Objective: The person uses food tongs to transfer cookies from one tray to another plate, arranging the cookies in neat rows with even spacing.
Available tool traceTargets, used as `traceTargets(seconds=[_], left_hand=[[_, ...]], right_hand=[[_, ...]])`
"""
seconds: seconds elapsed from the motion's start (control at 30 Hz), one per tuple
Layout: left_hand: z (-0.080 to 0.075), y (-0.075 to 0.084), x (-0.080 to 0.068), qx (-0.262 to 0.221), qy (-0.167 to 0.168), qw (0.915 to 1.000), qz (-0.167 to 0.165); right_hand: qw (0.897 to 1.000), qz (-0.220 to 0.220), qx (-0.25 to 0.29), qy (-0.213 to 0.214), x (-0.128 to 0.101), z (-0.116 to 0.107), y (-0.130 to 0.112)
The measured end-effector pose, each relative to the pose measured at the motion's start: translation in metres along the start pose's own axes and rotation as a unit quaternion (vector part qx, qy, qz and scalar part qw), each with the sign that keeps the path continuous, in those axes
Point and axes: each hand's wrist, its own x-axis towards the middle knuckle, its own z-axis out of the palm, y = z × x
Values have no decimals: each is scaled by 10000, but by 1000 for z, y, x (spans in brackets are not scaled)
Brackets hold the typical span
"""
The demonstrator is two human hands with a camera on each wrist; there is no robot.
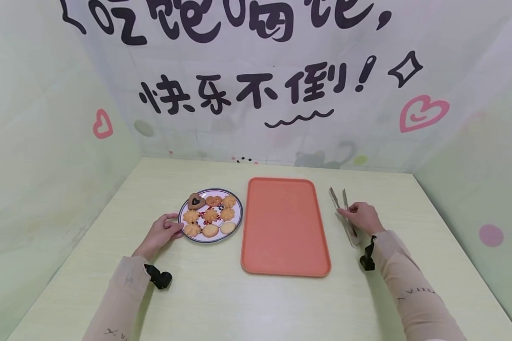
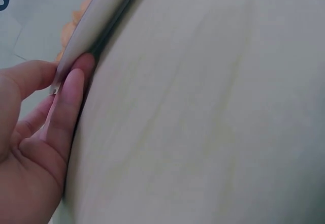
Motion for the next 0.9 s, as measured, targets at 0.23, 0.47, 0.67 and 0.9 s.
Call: traceTargets(seconds=[0.23,0.47,0.67,0.9], left_hand=[[0,0,0,27,28,9999,-103],[1,3,-1,128,64,9998,-122],[2,3,-1,121,69,9999,-89],[2,2,-1,232,144,9995,-179]], right_hand=[[9993,218,274,-111,0,2,0],[9972,437,588,-156,-1,4,2],[9938,622,893,-226,-3,1,0],[9894,706,1218,-368,-3,3,4]])
